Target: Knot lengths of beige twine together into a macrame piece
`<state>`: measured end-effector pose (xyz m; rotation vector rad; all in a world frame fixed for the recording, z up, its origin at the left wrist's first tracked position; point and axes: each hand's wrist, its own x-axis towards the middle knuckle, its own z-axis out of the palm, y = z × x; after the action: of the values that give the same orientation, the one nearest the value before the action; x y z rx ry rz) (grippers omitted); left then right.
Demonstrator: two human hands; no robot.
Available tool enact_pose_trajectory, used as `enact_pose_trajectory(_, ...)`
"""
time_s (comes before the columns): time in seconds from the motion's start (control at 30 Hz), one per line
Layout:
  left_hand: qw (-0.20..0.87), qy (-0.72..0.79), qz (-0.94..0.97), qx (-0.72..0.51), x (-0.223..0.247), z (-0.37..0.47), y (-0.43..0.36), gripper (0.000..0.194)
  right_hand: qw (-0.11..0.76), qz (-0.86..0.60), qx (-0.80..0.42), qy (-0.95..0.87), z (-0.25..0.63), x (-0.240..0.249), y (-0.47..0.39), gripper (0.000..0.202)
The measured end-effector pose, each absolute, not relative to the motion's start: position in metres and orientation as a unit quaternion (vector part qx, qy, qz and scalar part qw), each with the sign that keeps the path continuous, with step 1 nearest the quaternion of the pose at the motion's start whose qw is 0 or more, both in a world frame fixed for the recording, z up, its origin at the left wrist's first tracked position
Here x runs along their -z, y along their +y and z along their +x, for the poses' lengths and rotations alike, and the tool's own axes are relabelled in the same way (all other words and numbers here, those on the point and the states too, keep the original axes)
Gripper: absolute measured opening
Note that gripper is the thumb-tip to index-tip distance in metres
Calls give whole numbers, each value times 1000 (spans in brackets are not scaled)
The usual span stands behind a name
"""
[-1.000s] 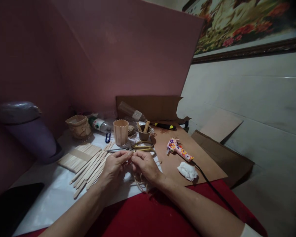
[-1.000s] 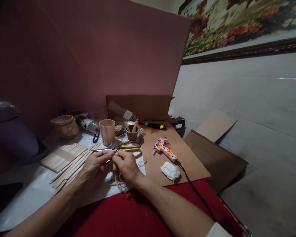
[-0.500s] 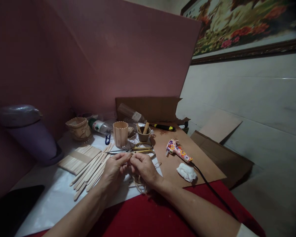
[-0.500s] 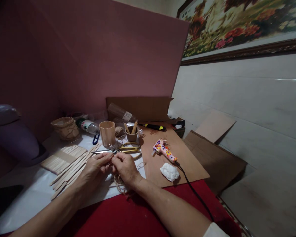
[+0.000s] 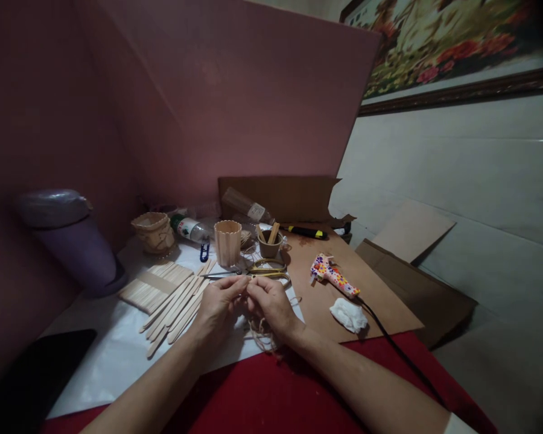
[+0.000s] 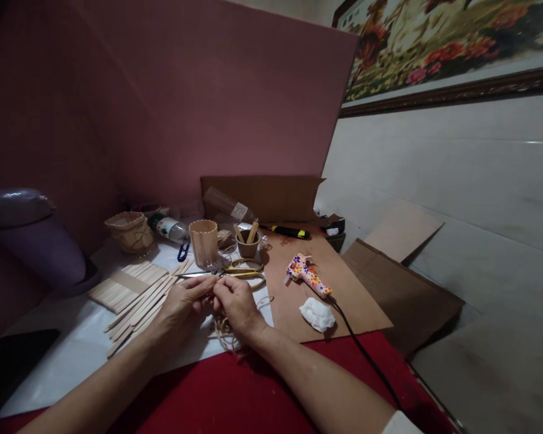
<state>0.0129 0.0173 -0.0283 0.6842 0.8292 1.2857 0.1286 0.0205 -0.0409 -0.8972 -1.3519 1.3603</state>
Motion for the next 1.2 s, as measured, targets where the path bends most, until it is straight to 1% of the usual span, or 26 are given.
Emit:
enact_pose_trajectory(0.1,676,356,307,-567,30,12,18,22,485,-371,-578,-542,128,42,21,27)
enact_pose_trajectory(0.3,676,347,329,-561,32,10,17,19,478,-367,-565,-563,129,46,22,29)
enact_pose_trajectory(0.6,660,364,313,-578,29,14,15,19,472,-373,-566,-563,127,46,22,25)
enact_pose_trajectory(0.93,633,381,321,-592,34,12,17,23,484,-381,-531,-582,126,44,21,30)
enact_pose_trajectory(1.1,657,358,334,-573,30,13,14,19,492,-389,-526,-575,128,41,19,29)
enact_pose_trajectory(1.2,654,366,333,-573,26,13,14,17,482,-386,-535,-578,129,38,18,30)
